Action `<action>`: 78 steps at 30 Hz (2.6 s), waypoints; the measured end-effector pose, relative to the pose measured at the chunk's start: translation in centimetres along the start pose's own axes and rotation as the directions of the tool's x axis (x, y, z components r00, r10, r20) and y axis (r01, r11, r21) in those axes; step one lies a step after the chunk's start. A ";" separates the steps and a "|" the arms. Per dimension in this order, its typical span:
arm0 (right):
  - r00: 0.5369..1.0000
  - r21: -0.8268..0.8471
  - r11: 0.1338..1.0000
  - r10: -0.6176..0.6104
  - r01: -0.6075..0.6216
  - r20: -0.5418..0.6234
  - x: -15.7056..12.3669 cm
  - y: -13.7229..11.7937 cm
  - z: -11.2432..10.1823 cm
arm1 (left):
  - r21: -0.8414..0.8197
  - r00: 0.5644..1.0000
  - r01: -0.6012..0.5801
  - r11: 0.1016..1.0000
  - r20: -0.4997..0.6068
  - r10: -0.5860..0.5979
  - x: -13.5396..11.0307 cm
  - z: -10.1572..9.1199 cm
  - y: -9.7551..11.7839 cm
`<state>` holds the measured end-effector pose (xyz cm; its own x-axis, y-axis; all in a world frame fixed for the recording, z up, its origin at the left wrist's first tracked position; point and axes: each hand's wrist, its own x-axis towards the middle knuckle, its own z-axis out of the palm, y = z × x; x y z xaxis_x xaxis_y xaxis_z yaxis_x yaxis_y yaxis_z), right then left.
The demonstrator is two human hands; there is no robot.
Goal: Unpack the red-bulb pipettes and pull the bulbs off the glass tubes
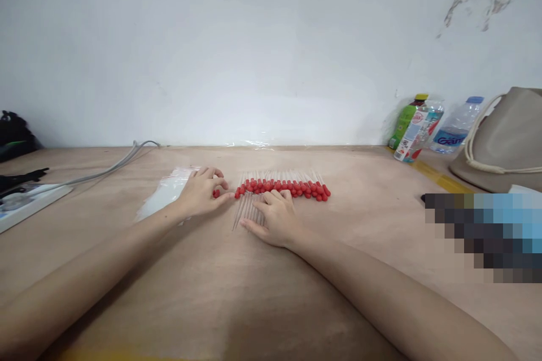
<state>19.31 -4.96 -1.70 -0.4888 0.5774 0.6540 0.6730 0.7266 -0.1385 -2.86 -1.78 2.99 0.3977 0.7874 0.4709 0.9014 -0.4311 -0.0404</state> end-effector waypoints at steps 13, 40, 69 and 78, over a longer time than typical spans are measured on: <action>0.981 0.039 0.993 0.120 -0.115 -0.155 -1.6 1.3 -1.7 | -0.110 0.983 0.171 0.979 -0.046 -0.177 0.8 1.6 1.1; 0.985 -0.020 0.989 -0.145 0.144 -0.094 -1.4 1.5 -1.6 | -0.137 0.917 -0.359 0.923 -0.235 0.322 -3.6 0.9 4.7; 0.895 0.216 0.881 -0.365 0.421 -0.259 -2.2 2.3 -0.2 | -0.144 0.866 -0.495 0.857 -0.161 0.474 -4.1 0.9 5.0; 0.976 0.008 0.999 -0.042 0.044 -0.214 -2.2 3.0 -1.9 | -0.290 0.959 0.058 0.955 -0.248 -0.134 -2.2 -0.7 -1.7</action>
<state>23.44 -4.79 -2.19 -0.3865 0.4536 0.8031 0.6463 0.7544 -0.1151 -5.41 -3.08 2.60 0.2187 0.7036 0.6761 0.8345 -0.4940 0.2442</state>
